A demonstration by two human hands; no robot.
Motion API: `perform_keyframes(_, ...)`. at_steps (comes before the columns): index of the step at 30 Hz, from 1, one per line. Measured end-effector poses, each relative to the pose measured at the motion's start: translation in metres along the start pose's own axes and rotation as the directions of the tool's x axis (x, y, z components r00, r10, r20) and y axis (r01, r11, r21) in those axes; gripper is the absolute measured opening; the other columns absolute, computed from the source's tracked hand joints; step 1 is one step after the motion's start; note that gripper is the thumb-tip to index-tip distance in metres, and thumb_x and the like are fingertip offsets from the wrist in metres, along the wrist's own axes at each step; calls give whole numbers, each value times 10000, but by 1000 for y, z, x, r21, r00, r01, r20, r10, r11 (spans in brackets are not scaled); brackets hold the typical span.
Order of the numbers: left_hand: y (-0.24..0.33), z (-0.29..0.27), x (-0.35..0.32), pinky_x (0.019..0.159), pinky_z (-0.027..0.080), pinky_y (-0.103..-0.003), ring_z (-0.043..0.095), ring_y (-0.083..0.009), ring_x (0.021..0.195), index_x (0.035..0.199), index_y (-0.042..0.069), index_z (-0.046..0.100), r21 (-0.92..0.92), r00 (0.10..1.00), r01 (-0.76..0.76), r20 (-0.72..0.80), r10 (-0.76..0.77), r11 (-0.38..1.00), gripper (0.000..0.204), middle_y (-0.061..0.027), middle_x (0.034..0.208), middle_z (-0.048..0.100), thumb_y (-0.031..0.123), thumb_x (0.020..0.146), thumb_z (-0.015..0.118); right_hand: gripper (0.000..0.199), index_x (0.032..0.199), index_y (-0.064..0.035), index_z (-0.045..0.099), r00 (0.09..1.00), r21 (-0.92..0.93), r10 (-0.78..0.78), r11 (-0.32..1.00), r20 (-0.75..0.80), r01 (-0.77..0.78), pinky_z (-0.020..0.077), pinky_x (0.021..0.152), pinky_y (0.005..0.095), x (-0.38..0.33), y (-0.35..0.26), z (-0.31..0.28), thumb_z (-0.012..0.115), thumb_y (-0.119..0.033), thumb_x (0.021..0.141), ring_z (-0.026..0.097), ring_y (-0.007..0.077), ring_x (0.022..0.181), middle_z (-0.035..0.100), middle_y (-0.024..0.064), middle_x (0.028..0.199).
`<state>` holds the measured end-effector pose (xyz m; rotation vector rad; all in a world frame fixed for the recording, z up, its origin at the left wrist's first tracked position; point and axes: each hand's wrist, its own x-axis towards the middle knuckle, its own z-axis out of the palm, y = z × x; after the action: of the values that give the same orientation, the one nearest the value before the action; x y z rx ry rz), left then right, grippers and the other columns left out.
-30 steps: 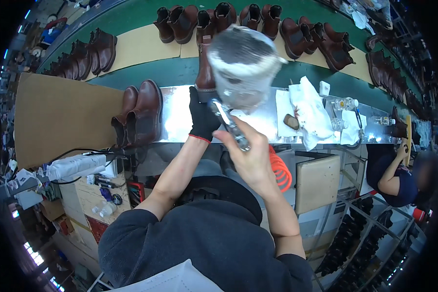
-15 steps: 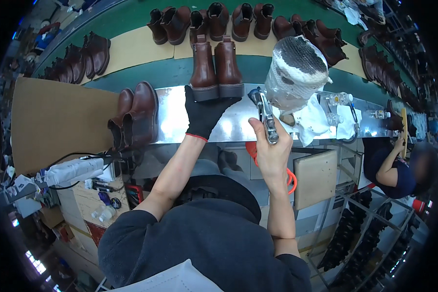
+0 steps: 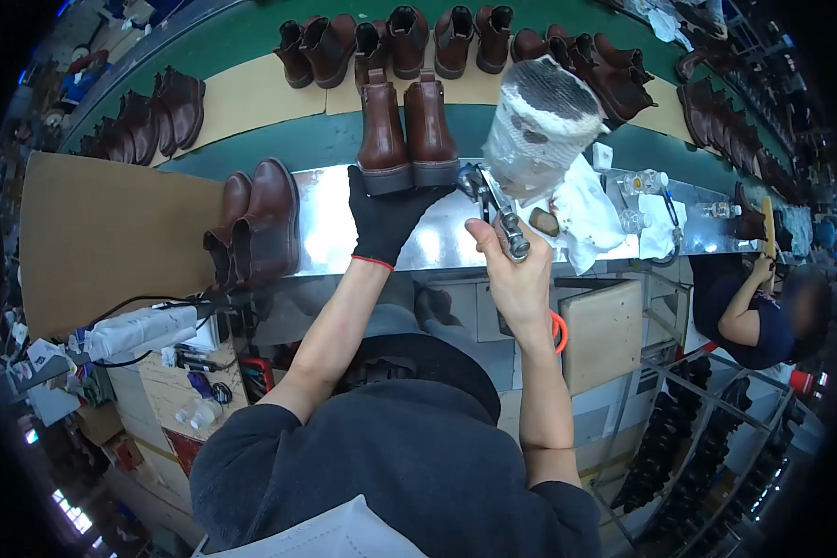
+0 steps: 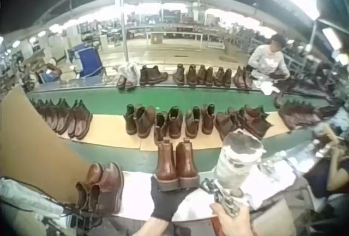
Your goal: Cleaning and applying finishing spray to leather boots in a shoe manufacturing facility.
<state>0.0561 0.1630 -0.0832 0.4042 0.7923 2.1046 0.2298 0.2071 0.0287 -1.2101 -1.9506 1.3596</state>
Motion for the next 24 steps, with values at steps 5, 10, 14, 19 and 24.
perform_keyframes(5, 19, 7, -4, 1039, 302, -628, 304, -381, 1339, 1427, 167, 219, 781, 990, -136, 82, 116, 609, 689, -165, 1450, 295, 552, 900, 440, 338, 648, -40, 491, 997, 81, 67, 995, -41, -64, 448, 614, 256, 12, 9, -2, 677, -209, 874, 535, 88, 614, 501, -9, 625)
perform_keyframes(10, 20, -9, 5, 1115, 210, -545, 264, -356, 1364, 1471, 121, 164, -629, 950, 290, 99, -296, 721, 772, -175, 1491, 251, 622, 902, 312, 306, 799, 34, 625, 996, 77, 73, 995, -58, -68, 435, 612, 269, 1, -6, -1, 694, -260, 848, 549, 101, 634, 570, 36, 660)
perform_keyframes(14, 18, -15, 0, 1082, 252, -568, 312, -375, 1328, 1423, 120, 288, -446, 946, 240, -91, -310, 862, 675, -172, 1447, 317, 575, 925, 305, 320, 977, 61, 652, 973, 185, 13, 981, 230, -57, 468, 686, 282, -12, -40, 24, 670, -237, 863, 588, 120, 744, 660, 97, 834)
perform_keyframes(19, 1, -74, 1, 999, 380, -485, 506, -309, 1118, 1283, 99, 451, -177, 941, 153, -274, -198, 972, 599, -107, 1251, 515, 568, 913, 403, 394, 1102, 88, 600, 927, 226, -190, 967, 323, 120, 471, 820, 314, -5, -47, 57, 667, -210, 853, 635, 202, 914, 665, 232, 994)
perform_keyframes(24, 24, -30, 0, 1008, 396, -485, 463, -333, 1189, 1296, 64, 370, -130, 957, 272, -63, -282, 953, 576, -185, 1295, 461, 481, 912, 469, 384, 1025, 81, 633, 990, 258, -23, 966, 141, -14, 471, 724, 333, 4, -18, 34, 675, -263, 857, 615, 181, 793, 672, 191, 879)
